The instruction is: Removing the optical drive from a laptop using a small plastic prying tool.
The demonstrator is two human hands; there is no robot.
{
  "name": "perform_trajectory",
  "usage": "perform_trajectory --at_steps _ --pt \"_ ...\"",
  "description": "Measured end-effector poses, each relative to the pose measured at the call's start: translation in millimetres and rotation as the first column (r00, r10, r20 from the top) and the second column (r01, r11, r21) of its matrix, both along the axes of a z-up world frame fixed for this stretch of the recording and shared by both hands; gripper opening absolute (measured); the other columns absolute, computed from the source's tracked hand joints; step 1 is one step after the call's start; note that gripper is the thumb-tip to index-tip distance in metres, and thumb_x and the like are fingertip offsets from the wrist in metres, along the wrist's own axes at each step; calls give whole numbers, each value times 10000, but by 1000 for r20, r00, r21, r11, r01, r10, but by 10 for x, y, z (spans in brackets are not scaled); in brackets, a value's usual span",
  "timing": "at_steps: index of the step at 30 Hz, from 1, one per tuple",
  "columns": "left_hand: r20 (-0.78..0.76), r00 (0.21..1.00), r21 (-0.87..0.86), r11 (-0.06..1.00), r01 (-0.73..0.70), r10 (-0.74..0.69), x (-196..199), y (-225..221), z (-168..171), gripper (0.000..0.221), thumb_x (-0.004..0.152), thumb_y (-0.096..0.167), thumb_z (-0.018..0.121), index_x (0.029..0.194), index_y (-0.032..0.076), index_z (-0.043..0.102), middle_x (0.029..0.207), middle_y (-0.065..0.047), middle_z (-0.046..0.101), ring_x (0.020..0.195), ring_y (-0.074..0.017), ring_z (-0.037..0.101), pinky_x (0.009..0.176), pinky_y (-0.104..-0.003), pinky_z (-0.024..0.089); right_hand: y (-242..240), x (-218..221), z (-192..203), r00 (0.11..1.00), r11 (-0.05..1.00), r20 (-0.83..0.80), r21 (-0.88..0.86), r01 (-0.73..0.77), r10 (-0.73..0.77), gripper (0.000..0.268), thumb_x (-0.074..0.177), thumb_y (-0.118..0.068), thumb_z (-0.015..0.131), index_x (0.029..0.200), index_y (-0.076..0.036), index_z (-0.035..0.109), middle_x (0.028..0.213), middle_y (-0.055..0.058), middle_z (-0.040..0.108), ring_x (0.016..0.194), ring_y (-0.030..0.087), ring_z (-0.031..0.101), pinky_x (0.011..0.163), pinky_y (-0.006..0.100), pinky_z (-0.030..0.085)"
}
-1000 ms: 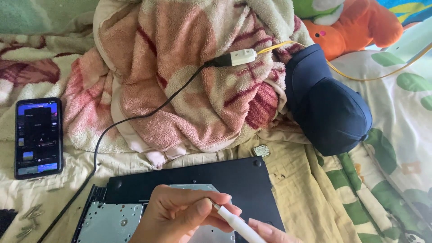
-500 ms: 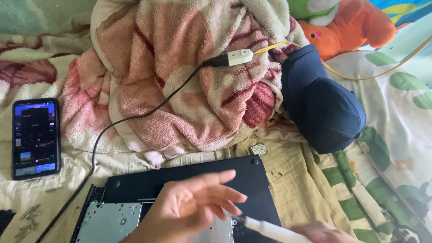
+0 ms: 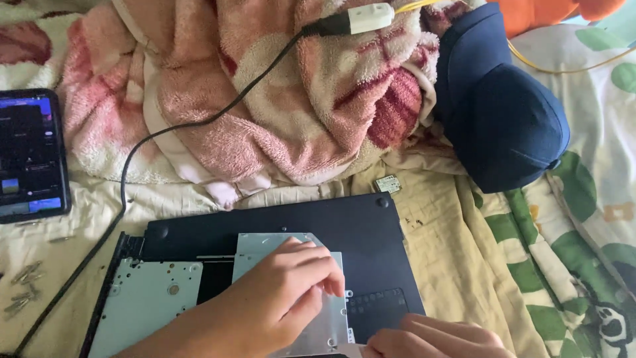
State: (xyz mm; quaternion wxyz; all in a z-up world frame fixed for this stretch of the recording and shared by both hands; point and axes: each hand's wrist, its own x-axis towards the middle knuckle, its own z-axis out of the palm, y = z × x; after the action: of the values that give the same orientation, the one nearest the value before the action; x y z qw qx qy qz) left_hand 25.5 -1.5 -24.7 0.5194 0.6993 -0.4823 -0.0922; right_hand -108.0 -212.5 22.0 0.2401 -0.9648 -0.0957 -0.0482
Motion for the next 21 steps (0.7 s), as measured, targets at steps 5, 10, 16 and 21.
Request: perform_trajectory --at_steps 5,10,16,21 --pt "22 996 12 997 82 -82 14 10 -43 275 796 -49 398 901 100 605 860 -27 634 834 -225 562 896 -341 420 192 227 168 981 995 163 0 -104 102 276 912 -342 767 684 -198 705 521 -68 503 379 78 457 346 252 387" --pt "-34 984 30 984 178 -177 32 57 32 355 738 -74 380 944 77 627 877 -52 651 800 -228 521 909 -345 404 222 292 182 966 992 224 -26 -125 128 332 913 -288 748 623 -172 633 514 -51 418 389 83 370 358 263 310" --pt "19 960 0 960 280 -280 62 62 68 327 763 -102 436 1002 54 596 970 -53 640 862 -241 530 872 -335 402 144 314 125 965 988 213 -12 -157 156 322 913 -279 767 643 -160 641 520 -23 394 401 115 357 367 273 309" --pt "34 943 6 944 331 -331 86 48 57 364 749 -33 444 1056 84 601 995 -39 619 842 -234 511 869 -334 379 86 318 131 966 980 170 -3 -198 195 349 948 -276 768 662 -158 607 562 -10 313 426 117 316 391 296 272"
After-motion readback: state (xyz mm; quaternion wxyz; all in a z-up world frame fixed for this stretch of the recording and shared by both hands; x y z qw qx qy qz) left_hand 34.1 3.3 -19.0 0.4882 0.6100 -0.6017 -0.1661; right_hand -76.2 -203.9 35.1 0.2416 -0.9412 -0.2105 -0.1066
